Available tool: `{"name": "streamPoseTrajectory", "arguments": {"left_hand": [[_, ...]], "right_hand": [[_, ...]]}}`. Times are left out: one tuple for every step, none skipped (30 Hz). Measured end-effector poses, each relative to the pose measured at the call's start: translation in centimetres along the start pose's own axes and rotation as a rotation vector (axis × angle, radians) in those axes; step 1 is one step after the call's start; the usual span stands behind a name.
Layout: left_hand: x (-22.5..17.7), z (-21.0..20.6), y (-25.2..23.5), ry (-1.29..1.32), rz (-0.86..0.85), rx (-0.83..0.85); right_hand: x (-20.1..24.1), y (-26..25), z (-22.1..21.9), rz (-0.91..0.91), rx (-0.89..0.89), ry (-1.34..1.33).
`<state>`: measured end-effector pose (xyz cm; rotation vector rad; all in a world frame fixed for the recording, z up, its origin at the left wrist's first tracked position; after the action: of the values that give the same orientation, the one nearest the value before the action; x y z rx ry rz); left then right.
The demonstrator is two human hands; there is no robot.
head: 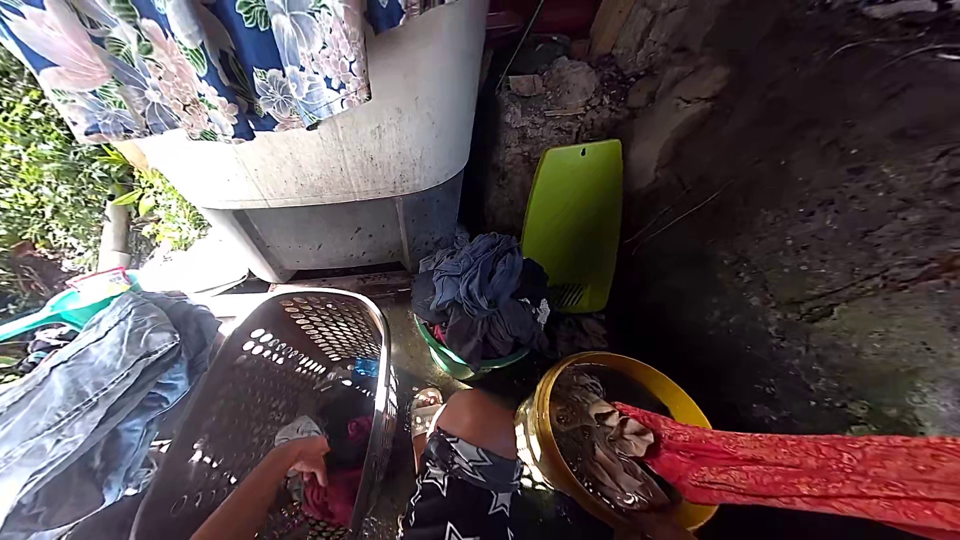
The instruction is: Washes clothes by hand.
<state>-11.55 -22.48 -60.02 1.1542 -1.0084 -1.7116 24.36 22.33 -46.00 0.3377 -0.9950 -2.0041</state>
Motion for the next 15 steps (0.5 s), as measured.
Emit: {"name": "streamPoseTrajectory", "arguments": {"left_hand": [[-0.4, 1.5, -0.1, -0.017, -0.029, -0.131], [-0.6, 3.0, -0.3, -0.035, -0.038, -0.259], [-0.8, 4.2, -0.3, -0.029, -0.04, -0.367], [-1.0, 5.3, -0.2, 0.002, -0.05, -0.449], [-1.6, 6.5, 0.1, 0.037, -0.085, -0.517], [-2.4, 7.9, 0.8, 0.064, -0.147, -0.589], [-3.5, 9.4, 1.9, 0.079, -0.215, -0.668], [-4.9, 11.1, 3.9, 0.087, -0.276, -0.761], [-6.4, 12.8, 6.5, 0.095, -0.344, -0.883], [-7.6, 14.4, 9.3, 0.149, -0.433, -1.012], [-8.9, 15.6, 12.2, 0.222, -0.525, -1.12], [-10.3, 16.5, 15.0, 0.287, -0.616, -1.204], [-12.0, 17.1, 17.5, 0.327, -0.694, -1.261], [-14.0, 17.4, 19.6, 0.341, -0.769, -1.3], [-16.2, 17.5, 21.3, 0.356, -0.829, -1.304]], "right_hand": [[0.1, 0.2, 0.3, -0.019, 0.008, 0.011], [0.2, 0.4, 0.7, -0.044, -0.003, 0.015], [0.2, 0.8, 1.3, -0.079, -0.034, 0.005], [-0.1, 1.0, 2.0, -0.121, -0.089, -0.015], [-0.7, 1.1, 2.8, -0.167, -0.16, -0.052], [-1.3, 1.4, 3.7, -0.217, -0.239, -0.082], [-1.8, 1.8, 4.8, -0.265, -0.308, -0.092], [-1.9, 2.1, 5.7, -0.294, -0.346, -0.084], [-1.6, 2.0, 6.5, -0.286, -0.356, -0.069], [-0.8, 1.5, 7.0, -0.23, -0.354, -0.058], [0.2, 0.7, 7.1, -0.142, -0.342, -0.056], [1.4, -0.3, 7.0, -0.042, -0.331, -0.067], [2.6, -1.7, 6.8, 0.049, -0.327, -0.092], [3.8, -3.1, 6.8, 0.116, -0.327, -0.113], [4.9, -4.5, 7.0, 0.157, -0.336, -0.114]]}}
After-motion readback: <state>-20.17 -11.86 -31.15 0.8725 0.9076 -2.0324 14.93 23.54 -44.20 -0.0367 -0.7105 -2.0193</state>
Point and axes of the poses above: each hand's wrist, its own y-axis away from the middle knuckle, its own z-axis out of the back of the hand, x = y × z, the point moved 9 cm from there along -y, towards the middle knuckle, and after that the axes turned 5 degrees about y, right-handed, at the moved point
